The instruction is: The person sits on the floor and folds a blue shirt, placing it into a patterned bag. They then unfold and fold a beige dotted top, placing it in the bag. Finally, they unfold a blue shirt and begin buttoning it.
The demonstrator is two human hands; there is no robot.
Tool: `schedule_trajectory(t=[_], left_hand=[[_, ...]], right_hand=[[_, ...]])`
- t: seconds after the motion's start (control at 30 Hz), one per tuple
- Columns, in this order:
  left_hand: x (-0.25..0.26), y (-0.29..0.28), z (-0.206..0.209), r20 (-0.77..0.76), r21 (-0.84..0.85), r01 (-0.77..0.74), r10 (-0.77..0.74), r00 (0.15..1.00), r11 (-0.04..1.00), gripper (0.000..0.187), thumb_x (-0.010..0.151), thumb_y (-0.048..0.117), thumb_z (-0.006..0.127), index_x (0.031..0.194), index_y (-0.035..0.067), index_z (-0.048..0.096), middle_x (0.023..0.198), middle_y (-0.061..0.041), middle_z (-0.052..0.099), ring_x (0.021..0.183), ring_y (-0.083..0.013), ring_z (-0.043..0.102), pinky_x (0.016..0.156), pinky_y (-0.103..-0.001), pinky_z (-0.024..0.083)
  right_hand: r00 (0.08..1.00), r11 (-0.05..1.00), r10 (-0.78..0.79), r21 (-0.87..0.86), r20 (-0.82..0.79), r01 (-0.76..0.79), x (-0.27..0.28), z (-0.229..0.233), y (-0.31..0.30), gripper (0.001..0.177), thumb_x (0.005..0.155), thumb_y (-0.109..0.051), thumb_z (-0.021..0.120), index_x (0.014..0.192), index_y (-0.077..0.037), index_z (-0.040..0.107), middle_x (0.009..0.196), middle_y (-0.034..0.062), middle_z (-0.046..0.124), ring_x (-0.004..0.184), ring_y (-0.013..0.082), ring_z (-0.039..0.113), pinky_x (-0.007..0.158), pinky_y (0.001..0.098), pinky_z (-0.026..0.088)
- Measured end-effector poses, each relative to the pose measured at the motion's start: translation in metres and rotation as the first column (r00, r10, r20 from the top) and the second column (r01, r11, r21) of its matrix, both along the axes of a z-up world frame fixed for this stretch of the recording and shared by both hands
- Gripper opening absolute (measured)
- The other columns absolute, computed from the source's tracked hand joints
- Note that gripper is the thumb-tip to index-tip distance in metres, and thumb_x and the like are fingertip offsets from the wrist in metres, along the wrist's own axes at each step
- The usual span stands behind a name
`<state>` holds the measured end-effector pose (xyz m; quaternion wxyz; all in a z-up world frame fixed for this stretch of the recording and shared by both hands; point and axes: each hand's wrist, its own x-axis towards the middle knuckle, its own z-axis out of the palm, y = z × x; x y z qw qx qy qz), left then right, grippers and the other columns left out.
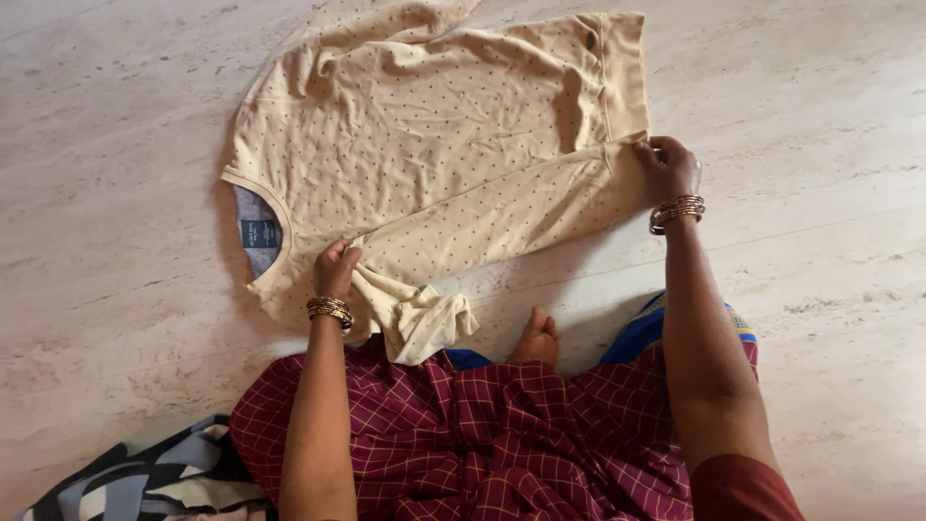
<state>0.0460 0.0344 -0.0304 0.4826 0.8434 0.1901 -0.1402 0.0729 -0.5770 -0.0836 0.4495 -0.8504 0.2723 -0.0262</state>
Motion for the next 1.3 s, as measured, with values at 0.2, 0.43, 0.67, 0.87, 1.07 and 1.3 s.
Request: schedule_trajectory(t=[0.2, 0.43, 0.67, 0.87, 1.07, 1.3], left_hand=[[0.0, -0.013, 0.013, -0.014, 0.066, -0.06, 0.061, 0.998, 0.996, 0.036, 0.086, 0.039, 0.078, 0.104, 0.009, 0.08, 0.078, 0.001, 0.074, 0.063, -0.0066, 0.059, 0.055, -0.026, 0.045], [-0.016, -0.077, 0.05, 0.423, 0.811, -0.126, -0.425, 0.8, 0.571, 0.053, 0.099, 0.051, 0.064, 0.134, 0.012, 0.059, 0.135, -0.009, 0.067, 0.122, -0.0271, 0.064, 0.101, -0.05, 0.047], [-0.039, -0.187, 0.012, -0.09, 0.912, 0.29, -0.55, 0.831, 0.289, 0.07, 0.1, 0.068, 0.032, 0.162, 0.042, 0.015, 0.172, 0.003, 0.001, 0.156, -0.0341, -0.002, 0.107, -0.081, -0.001], [-0.03, -0.187, 0.035, -0.278, 0.766, 0.492, -0.478, 0.833, 0.413, 0.07, 0.099, 0.069, 0.026, 0.162, 0.043, 0.008, 0.171, 0.007, -0.008, 0.156, -0.0351, -0.009, 0.106, -0.085, -0.008], [-0.031, -0.186, 0.048, -0.286, 0.736, 0.498, -0.457, 0.842, 0.459, 0.074, 0.097, 0.07, 0.029, 0.162, 0.043, 0.008, 0.171, 0.007, -0.009, 0.156, -0.0336, -0.011, 0.106, -0.085, -0.01], [-0.036, -0.184, 0.047, -0.297, 0.744, 0.503, -0.456, 0.839, 0.44, 0.078, 0.095, 0.075, 0.026, 0.162, 0.042, 0.003, 0.171, 0.007, -0.012, 0.156, -0.0327, -0.014, 0.105, -0.085, -0.01]], right_hand=[[0.999, 0.997, -0.04, -0.065, -0.026, 0.038, -0.003, 0.019, 0.014, 0.031, 0.096, -0.037, 0.08, 0.111, -0.01, 0.078, 0.085, 0.0085, 0.075, 0.073, 0.017, 0.069, 0.063, 0.0329, 0.052], [0.985, 0.616, 0.156, -0.773, -0.071, -0.153, -0.011, 0.07, 0.092, 0.072, 0.098, -0.055, 0.064, 0.151, -0.012, 0.041, 0.151, 0.016, 0.05, 0.137, 0.036, 0.046, 0.108, 0.0635, 0.034], [0.693, 0.523, 0.688, -0.516, -0.214, -0.678, -0.051, 0.083, 0.272, 0.066, 0.099, -0.05, 0.037, 0.161, -0.028, 0.031, 0.17, 0.0004, 0.013, 0.156, 0.026, 0.004, 0.118, 0.0681, -0.008], [0.703, 0.549, 0.668, -0.477, -0.242, -0.686, -0.052, 0.074, 0.268, 0.061, 0.102, -0.061, 0.033, 0.158, -0.038, 0.032, 0.171, -0.0066, 0.013, 0.158, 0.0274, 0.004, 0.113, 0.0797, -0.011], [0.754, 0.574, 0.57, -0.499, -0.326, -0.649, -0.043, 0.074, 0.228, 0.074, 0.097, -0.07, 0.031, 0.16, -0.032, 0.03, 0.171, -0.0011, 0.012, 0.156, 0.0294, 0.004, 0.118, 0.0687, -0.007], [0.931, 0.758, 0.305, -0.54, -0.202, -0.366, -0.038, 0.061, 0.149, 0.074, 0.101, -0.066, 0.029, 0.163, -0.026, 0.031, 0.172, 0.0087, 0.017, 0.158, 0.032, 0.013, 0.127, 0.0576, 0.002]])
